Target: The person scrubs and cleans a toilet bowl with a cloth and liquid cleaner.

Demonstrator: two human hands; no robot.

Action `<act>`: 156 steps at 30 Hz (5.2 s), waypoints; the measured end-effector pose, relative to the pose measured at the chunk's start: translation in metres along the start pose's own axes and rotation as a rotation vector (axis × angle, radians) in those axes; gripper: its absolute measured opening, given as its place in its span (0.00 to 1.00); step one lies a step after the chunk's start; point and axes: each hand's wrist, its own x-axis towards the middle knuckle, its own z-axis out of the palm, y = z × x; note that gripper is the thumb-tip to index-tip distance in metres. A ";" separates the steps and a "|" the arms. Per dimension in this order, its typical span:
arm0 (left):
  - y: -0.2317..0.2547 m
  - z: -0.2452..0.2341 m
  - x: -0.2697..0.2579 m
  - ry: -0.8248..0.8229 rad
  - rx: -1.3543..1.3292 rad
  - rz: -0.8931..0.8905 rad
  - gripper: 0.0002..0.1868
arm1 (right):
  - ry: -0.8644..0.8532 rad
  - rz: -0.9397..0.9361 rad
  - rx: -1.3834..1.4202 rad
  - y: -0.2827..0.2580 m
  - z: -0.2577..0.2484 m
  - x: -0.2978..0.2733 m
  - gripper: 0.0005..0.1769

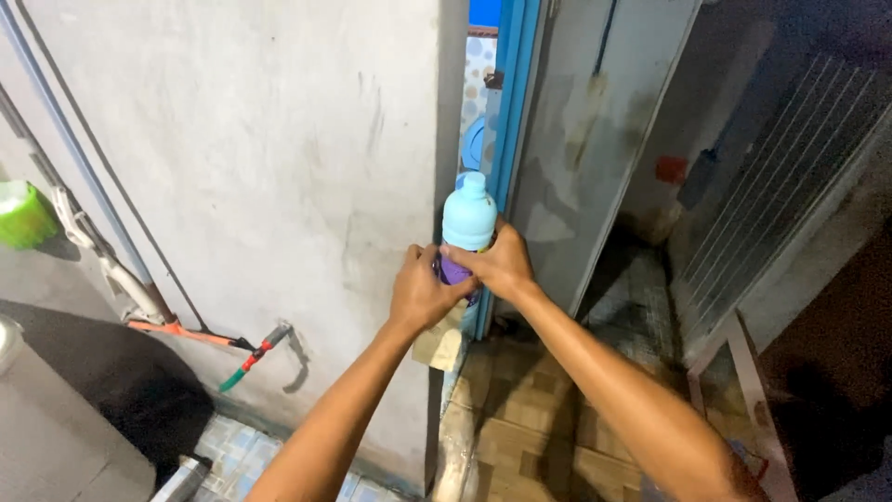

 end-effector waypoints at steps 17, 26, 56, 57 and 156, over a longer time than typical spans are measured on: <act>0.050 0.057 0.013 0.081 0.049 -0.118 0.41 | -0.110 0.023 0.028 0.036 -0.070 0.022 0.32; -0.007 0.055 0.027 -0.166 -0.109 -0.180 0.40 | -0.083 0.059 -0.001 0.054 -0.084 0.032 0.29; -0.016 0.033 0.072 -0.447 -0.835 -0.322 0.24 | -0.008 0.145 0.023 0.053 -0.039 0.044 0.34; -0.013 0.029 0.071 -0.491 -0.901 -0.342 0.23 | -0.001 0.142 0.036 0.050 -0.038 0.044 0.34; 0.038 0.105 0.146 -0.099 -0.348 -0.136 0.31 | -0.196 0.360 0.034 0.072 -0.101 0.095 0.37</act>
